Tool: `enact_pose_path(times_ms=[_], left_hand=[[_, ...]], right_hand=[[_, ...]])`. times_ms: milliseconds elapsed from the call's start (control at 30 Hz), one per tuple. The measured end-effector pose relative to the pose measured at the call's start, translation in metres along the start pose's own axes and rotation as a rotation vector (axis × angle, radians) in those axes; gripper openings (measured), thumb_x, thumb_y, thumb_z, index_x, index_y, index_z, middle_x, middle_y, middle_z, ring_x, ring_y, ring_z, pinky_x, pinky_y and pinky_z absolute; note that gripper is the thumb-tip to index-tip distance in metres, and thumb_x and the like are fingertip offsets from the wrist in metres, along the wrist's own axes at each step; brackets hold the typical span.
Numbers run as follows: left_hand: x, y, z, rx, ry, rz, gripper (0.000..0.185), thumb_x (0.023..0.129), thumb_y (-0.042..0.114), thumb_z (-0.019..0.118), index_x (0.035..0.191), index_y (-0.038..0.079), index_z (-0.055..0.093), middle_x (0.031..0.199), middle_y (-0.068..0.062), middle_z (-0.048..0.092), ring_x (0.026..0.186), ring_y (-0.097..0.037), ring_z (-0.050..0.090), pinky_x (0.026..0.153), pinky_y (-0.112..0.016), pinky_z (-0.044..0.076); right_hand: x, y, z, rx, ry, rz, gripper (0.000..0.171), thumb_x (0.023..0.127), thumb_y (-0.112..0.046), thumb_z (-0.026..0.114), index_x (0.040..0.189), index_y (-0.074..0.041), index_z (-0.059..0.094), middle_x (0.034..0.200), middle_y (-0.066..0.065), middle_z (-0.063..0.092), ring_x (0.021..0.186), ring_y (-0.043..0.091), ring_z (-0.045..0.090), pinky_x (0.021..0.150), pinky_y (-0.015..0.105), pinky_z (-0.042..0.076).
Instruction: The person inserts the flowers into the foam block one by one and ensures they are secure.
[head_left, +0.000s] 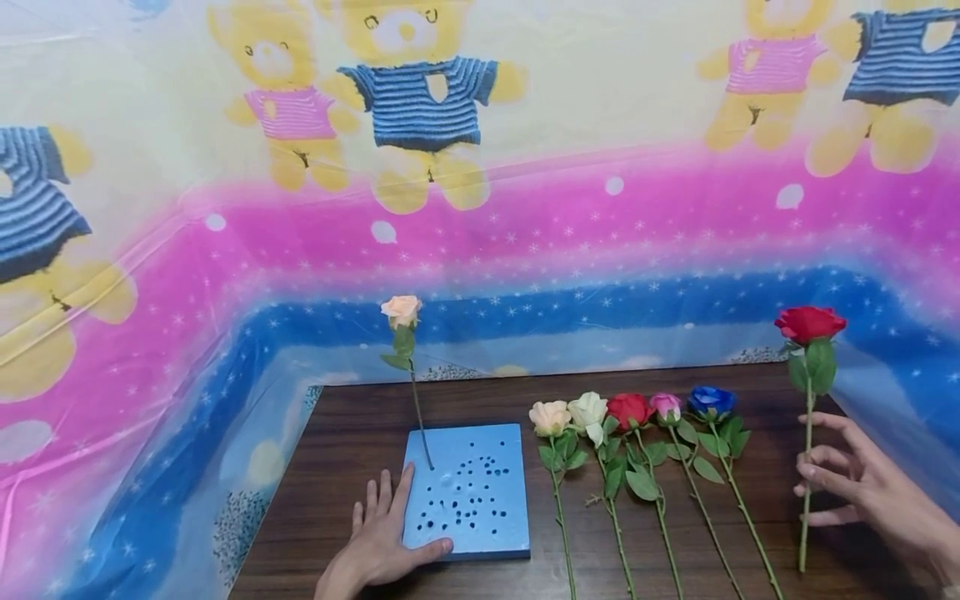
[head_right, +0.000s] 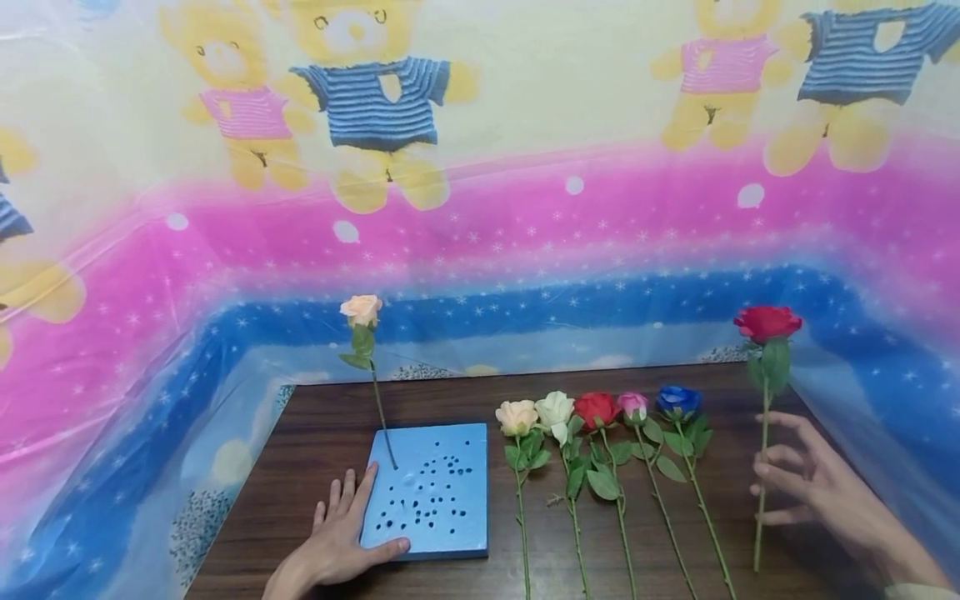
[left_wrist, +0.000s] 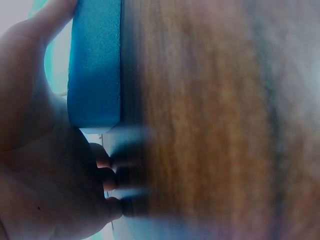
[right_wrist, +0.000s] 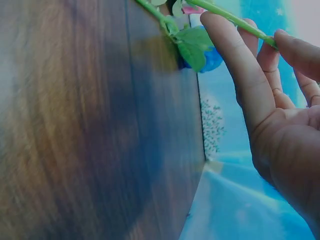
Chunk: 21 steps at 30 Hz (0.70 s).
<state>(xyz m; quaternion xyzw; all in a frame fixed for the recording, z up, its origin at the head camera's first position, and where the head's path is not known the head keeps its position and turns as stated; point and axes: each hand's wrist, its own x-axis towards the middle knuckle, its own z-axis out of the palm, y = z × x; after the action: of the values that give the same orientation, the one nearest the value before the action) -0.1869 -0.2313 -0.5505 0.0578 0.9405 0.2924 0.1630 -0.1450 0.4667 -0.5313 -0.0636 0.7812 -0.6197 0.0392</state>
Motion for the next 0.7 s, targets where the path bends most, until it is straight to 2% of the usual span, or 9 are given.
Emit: enact_pose_path(times_ms=[100, 333, 500, 700], left_hand=[[0.001, -0.001, 0.0, -0.001, -0.001, -0.002, 0.134, 0.088, 0.076, 0.081, 0.182, 0.02, 0.004, 0.181, -0.037, -0.004, 0.166, -0.061, -0.01, 0.125, -0.085, -0.004], [0.002, -0.002, 0.0, -0.009, 0.003, 0.002, 0.134, 0.088, 0.076, 0.082, 0.182, 0.02, 0.004, 0.181, -0.037, -0.004, 0.166, -0.061, -0.01, 0.125, -0.085, -0.004], [0.002, -0.002, 0.001, -0.011, -0.007, -0.006, 0.135, 0.088, 0.077, 0.081, 0.182, 0.02, 0.004, 0.181, -0.037, -0.005, 0.165, -0.061, -0.01, 0.125, -0.085, -0.004], [0.002, -0.002, 0.001, -0.008, -0.002, -0.009, 0.134, 0.088, 0.077, 0.081, 0.182, 0.018, 0.005, 0.18, -0.038, -0.004, 0.165, -0.062, -0.01, 0.125, -0.085, -0.004]], right_hand=[[0.005, -0.004, 0.003, 0.028, -0.021, -0.034, 0.066, 0.118, -0.004, 0.051, 0.169, -0.036, 0.025, 0.112, 0.007, 0.071, 0.099, 0.036, 0.078, 0.071, 0.07, 0.064], [0.019, -0.01, 0.009, 0.141, -0.099, -0.216, 0.072, 0.114, 0.014, 0.044, 0.171, -0.025, 0.025, 0.115, 0.005, 0.068, 0.098, 0.028, 0.079, 0.07, 0.072, 0.062], [0.026, -0.014, 0.014, 0.166, -0.109, -0.234, 0.073, 0.113, 0.016, 0.045, 0.172, -0.022, 0.023, 0.114, 0.008, 0.067, 0.098, 0.029, 0.079, 0.07, 0.073, 0.061], [0.038, -0.022, 0.022, 0.136, -0.077, -0.232, 0.077, 0.111, 0.016, 0.051, 0.174, -0.018, 0.021, 0.114, 0.01, 0.06, 0.1, 0.03, 0.079, 0.07, 0.073, 0.061]])
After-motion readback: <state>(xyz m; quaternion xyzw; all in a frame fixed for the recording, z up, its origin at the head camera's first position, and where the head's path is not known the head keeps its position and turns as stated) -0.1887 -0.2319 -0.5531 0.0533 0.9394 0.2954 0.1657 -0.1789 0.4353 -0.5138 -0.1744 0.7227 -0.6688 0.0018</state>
